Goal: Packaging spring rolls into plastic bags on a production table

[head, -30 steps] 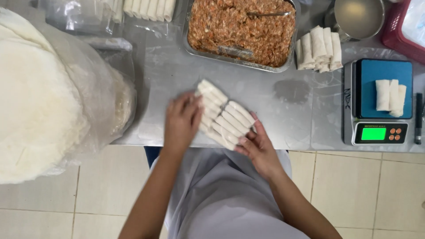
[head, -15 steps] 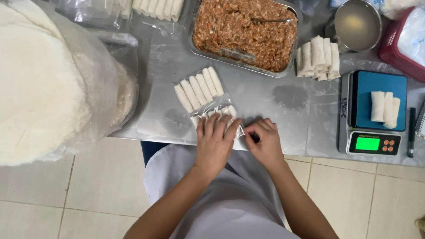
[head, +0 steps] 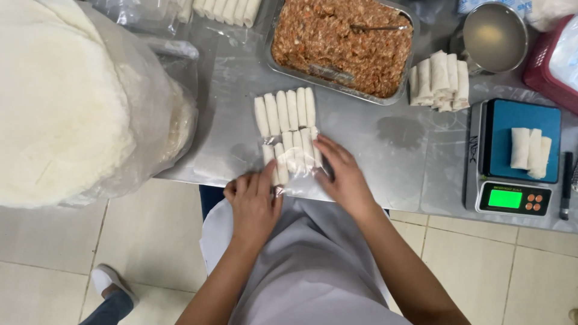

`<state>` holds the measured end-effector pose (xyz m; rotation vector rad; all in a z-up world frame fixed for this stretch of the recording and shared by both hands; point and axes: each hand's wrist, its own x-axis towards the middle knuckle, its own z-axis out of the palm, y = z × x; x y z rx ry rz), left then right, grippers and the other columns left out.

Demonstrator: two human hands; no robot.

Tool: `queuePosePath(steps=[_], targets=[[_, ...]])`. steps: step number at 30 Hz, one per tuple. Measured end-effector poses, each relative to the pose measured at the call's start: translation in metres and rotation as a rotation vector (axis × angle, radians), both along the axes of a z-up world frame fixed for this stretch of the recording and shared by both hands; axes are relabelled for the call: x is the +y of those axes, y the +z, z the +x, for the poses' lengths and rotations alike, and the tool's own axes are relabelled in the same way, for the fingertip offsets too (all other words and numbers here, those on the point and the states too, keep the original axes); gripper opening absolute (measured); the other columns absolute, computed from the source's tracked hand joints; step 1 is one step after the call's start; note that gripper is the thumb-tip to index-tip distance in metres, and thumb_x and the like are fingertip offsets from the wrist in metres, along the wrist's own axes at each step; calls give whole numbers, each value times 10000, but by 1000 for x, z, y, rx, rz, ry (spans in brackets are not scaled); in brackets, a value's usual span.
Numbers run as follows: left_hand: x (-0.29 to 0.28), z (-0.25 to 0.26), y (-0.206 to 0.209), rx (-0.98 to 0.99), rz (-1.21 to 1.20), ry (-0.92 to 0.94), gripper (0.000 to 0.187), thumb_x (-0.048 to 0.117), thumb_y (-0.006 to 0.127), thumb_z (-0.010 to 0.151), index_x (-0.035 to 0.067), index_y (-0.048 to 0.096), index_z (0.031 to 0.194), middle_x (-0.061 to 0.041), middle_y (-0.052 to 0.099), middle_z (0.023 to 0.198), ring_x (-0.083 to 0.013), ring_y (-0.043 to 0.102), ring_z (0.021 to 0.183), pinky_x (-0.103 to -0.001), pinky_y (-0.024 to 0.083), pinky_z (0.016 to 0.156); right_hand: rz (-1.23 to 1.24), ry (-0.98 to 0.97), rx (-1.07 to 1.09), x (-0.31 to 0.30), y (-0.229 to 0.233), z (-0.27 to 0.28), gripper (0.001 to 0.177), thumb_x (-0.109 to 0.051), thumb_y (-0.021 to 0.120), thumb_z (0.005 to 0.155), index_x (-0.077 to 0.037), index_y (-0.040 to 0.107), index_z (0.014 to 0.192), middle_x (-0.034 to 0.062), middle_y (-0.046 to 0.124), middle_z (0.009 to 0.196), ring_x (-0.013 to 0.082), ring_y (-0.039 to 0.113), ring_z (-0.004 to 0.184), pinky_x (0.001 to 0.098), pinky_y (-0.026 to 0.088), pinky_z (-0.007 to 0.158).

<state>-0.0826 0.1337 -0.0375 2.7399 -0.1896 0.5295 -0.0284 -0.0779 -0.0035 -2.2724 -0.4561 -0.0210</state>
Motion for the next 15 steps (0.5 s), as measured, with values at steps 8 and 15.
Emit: queuePosePath(steps=[8, 15], targets=[[0, 3, 3, -17, -172, -105, 513, 153, 626, 945, 141, 581, 1456, 24, 623, 773, -171, 619, 898, -393, 364, 899, -173, 54, -156, 17, 1, 7, 825, -186, 929, 650, -200, 606, 1409, 213, 399, 1580, 525, 339, 1444, 680, 254, 1154], [4, 1, 3, -12, -218, -93, 541, 118, 638, 915, 147, 590, 1453, 20, 620, 773, -160, 623, 864, -362, 379, 896, -174, 77, -177, 28, -18, 25, 422, -405, 765, 889, -304, 705, 1294, -52, 670, 1309, 243, 575, 1220, 420, 420, 1005]])
